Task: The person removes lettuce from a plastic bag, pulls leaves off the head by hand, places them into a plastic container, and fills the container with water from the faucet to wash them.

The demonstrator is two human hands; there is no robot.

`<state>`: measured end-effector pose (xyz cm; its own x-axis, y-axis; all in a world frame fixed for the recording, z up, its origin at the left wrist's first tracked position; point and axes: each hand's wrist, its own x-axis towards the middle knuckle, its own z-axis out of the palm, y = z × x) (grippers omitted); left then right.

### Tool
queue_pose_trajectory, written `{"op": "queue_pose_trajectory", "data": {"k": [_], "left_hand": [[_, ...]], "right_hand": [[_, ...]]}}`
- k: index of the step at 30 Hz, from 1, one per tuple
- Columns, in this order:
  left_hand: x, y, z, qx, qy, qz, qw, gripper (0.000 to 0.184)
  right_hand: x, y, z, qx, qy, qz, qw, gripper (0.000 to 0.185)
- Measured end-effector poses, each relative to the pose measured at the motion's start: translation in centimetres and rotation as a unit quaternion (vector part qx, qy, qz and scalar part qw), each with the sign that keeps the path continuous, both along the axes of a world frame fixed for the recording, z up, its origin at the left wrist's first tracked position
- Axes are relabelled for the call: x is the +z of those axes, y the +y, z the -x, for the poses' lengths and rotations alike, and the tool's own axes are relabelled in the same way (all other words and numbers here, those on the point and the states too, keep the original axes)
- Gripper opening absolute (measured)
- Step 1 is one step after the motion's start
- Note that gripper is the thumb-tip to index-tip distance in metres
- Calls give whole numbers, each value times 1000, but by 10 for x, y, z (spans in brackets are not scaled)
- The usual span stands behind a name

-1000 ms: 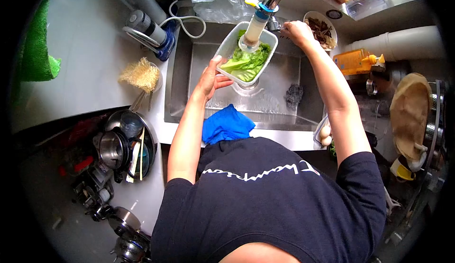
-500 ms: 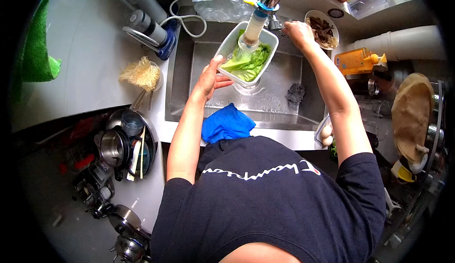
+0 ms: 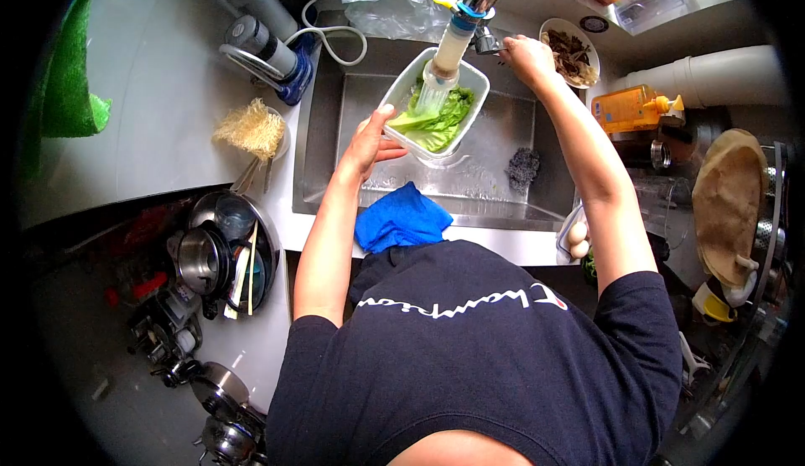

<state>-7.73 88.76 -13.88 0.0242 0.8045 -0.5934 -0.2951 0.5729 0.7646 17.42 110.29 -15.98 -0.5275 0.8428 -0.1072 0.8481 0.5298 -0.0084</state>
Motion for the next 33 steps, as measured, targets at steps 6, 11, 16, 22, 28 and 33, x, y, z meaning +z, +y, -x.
{"op": "queue_pose_trajectory", "data": {"k": [6, 11, 16, 22, 28, 33], "left_hand": [[-8, -2, -2, 12, 27, 3, 1000, 73], [-15, -5, -8, 2, 34, 3, 999, 63], [-11, -8, -13, 4, 36, 0, 999, 59], [-19, -11, -2, 71, 10, -26, 997, 55], [-20, -8, 0, 105, 16, -70, 992, 52], [-17, -11, -3, 82, 1, -61, 995, 55]], "right_hand": [[27, -60, 15, 76, 245, -216, 942, 12], [30, -116, 50, 185, 283, -21, 941, 13], [13, -114, 81, 134, 129, 122, 975, 19], [44, -108, 74, 140, 151, 147, 967, 18], [27, -81, 29, 10, 376, 97, 922, 24], [21, -74, 14, -37, 368, 133, 920, 26]]}}
